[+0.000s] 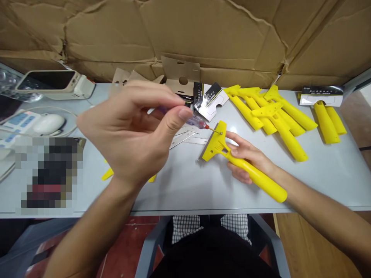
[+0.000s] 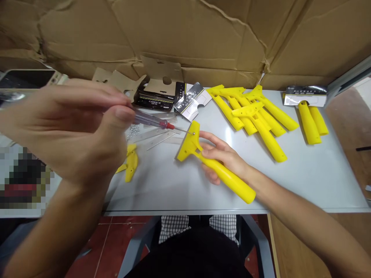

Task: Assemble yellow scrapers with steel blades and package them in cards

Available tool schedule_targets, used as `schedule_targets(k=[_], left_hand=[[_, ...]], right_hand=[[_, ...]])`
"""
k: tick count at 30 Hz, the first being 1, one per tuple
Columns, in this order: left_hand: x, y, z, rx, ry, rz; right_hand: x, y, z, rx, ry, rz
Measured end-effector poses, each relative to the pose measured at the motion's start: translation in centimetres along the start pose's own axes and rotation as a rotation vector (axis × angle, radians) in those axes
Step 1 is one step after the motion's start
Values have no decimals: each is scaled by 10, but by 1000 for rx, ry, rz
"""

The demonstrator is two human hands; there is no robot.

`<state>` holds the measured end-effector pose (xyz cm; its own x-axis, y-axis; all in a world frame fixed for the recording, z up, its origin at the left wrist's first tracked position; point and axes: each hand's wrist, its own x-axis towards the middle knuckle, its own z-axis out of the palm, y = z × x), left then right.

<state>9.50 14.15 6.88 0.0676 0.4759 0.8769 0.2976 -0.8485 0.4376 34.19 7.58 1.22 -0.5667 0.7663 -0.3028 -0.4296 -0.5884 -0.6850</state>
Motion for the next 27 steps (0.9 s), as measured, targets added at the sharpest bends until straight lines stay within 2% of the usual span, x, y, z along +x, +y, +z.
schedule_targets(k=[6,9,10,11,12,13,16,19,22,24,27], left_hand=[[-6,4,0,-74,-72,-40],[-9,-4,4,-25,33,2],[-10,-7,4,-8,123,7],[-11,-10,3,-10,137,69],[-12,-11,2,-24,24,124],[-12,-11,0,5,-35,11],[-10,-5,-6,41,-54,-65],[-8,2,-6,-49,-100,-73],[-8,6,-2,-148,-80,-97],[-10,6,1,-140,-36,-122],[-13,4,1,-164,-33,-96]], right_hand=[[-1,-2,2,17,13,7],[-1,-2,3,13,22,14],[-1,-2,3,12,25,17],[-1,-2,3,11,27,19],[-1,-2,2,12,26,19],[-1,-2,2,12,22,18],[-1,-2,1,7,14,16],[-1,-3,1,-1,28,12],[-2,-4,3,-12,42,12],[-1,-4,4,-23,46,12],[-1,-4,4,-27,52,4]])
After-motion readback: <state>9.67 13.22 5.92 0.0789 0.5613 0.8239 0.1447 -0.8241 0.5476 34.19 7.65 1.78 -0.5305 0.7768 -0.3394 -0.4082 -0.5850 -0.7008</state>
